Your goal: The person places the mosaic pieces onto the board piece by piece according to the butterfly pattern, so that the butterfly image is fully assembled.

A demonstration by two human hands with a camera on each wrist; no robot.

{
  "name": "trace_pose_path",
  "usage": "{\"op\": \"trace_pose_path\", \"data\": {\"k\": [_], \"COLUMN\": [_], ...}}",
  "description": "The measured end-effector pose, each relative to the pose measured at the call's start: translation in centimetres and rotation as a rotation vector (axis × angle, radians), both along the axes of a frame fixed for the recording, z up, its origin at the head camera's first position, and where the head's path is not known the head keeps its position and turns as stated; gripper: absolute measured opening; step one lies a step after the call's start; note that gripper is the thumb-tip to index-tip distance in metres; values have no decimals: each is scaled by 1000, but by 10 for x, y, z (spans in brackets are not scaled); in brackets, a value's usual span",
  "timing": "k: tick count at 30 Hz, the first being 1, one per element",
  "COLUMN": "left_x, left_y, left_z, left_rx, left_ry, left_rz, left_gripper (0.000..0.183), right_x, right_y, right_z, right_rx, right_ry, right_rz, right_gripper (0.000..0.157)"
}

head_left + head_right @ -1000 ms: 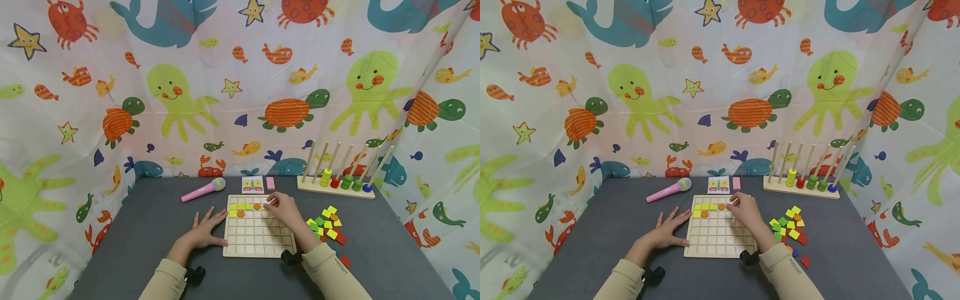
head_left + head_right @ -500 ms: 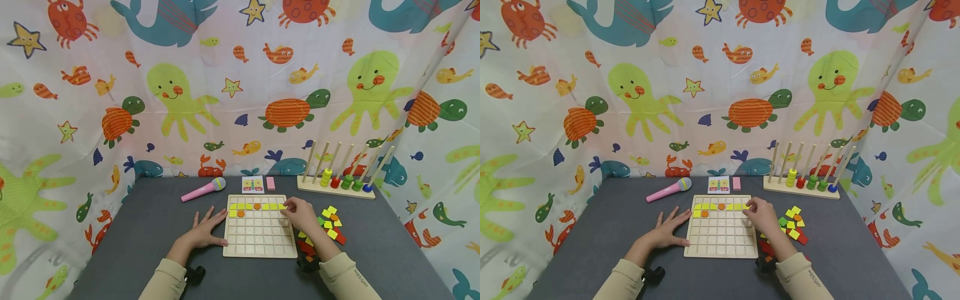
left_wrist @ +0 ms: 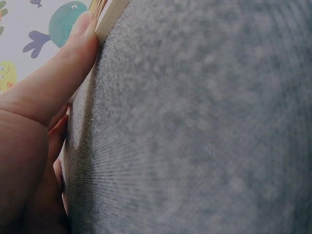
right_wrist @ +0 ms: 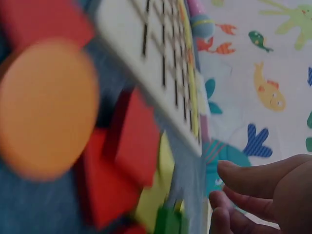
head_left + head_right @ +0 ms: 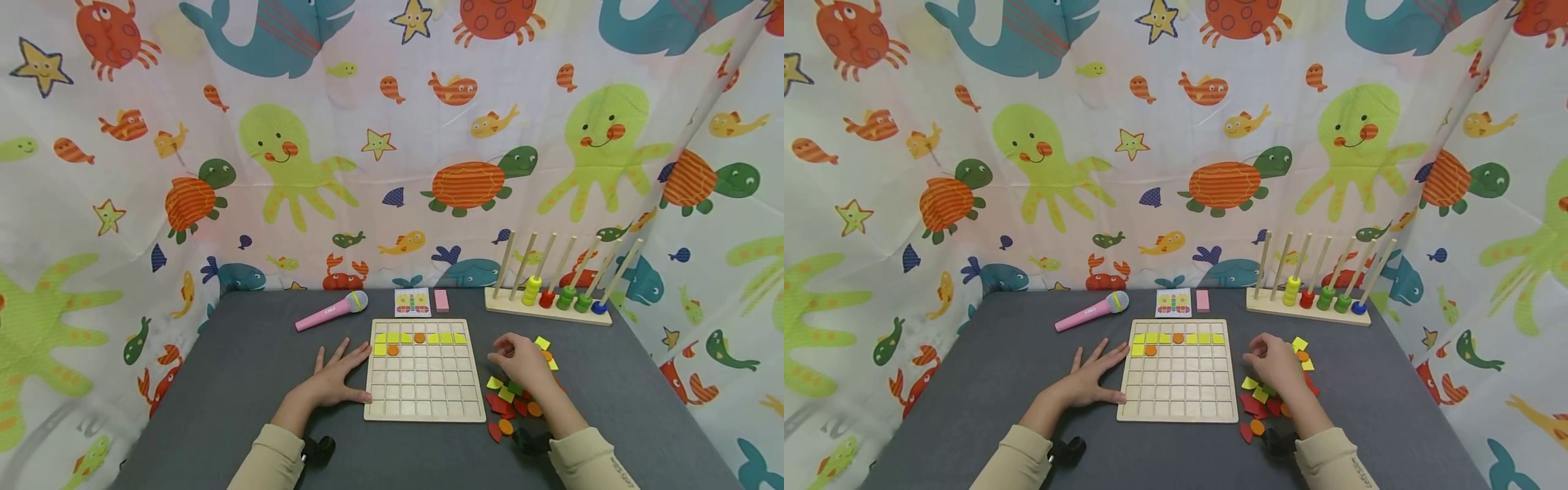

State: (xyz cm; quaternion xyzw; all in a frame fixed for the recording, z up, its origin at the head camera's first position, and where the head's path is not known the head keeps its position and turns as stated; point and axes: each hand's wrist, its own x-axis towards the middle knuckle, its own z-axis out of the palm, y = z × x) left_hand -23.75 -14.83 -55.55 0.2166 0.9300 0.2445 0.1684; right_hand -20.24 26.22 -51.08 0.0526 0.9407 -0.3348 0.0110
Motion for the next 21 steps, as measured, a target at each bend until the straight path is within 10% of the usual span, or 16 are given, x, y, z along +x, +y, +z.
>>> {"op": "trace_pose_path", "data": {"k": [21], "left_x": [-1], "left_y": [0], "left_z": [-2], "left_rx": [10], "left_ry": [-12], "left_rz": [-3], "left_gripper": [111], "right_x": [3], "right_y": [21], "right_z": [-14], "right_rx": [153], "right_ry": [-74], "right_rz": [-3], "right_gripper": [31]}}
